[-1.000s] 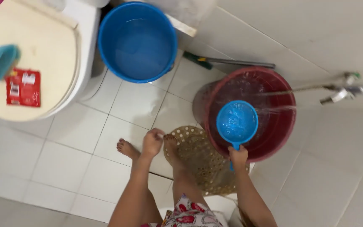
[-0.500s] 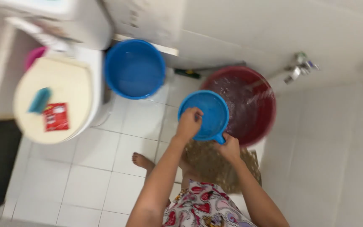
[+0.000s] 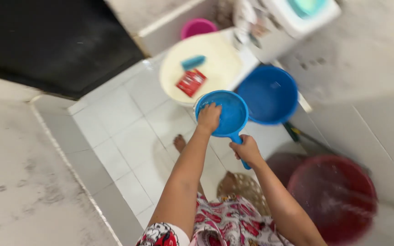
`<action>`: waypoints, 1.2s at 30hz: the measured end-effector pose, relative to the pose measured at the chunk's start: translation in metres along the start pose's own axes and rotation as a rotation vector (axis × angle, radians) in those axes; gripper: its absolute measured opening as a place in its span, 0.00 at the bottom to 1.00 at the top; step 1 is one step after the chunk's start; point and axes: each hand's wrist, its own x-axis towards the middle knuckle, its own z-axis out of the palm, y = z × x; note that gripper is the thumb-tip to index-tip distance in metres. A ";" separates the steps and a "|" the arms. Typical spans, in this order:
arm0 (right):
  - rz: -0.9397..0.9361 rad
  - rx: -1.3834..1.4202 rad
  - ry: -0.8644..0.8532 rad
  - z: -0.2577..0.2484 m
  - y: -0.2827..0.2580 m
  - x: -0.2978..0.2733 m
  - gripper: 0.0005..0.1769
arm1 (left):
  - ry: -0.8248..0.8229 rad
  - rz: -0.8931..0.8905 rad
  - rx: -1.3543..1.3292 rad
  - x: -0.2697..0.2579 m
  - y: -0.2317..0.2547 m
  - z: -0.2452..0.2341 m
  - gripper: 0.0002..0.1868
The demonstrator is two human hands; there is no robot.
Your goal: Scrubbing a wall and then cleaning the toilet seat using a brush, water, and spray cleaner.
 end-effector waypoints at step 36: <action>0.145 0.189 -0.774 0.184 -0.495 0.312 0.05 | 0.354 -1.600 -0.963 -0.269 -0.260 -0.067 0.15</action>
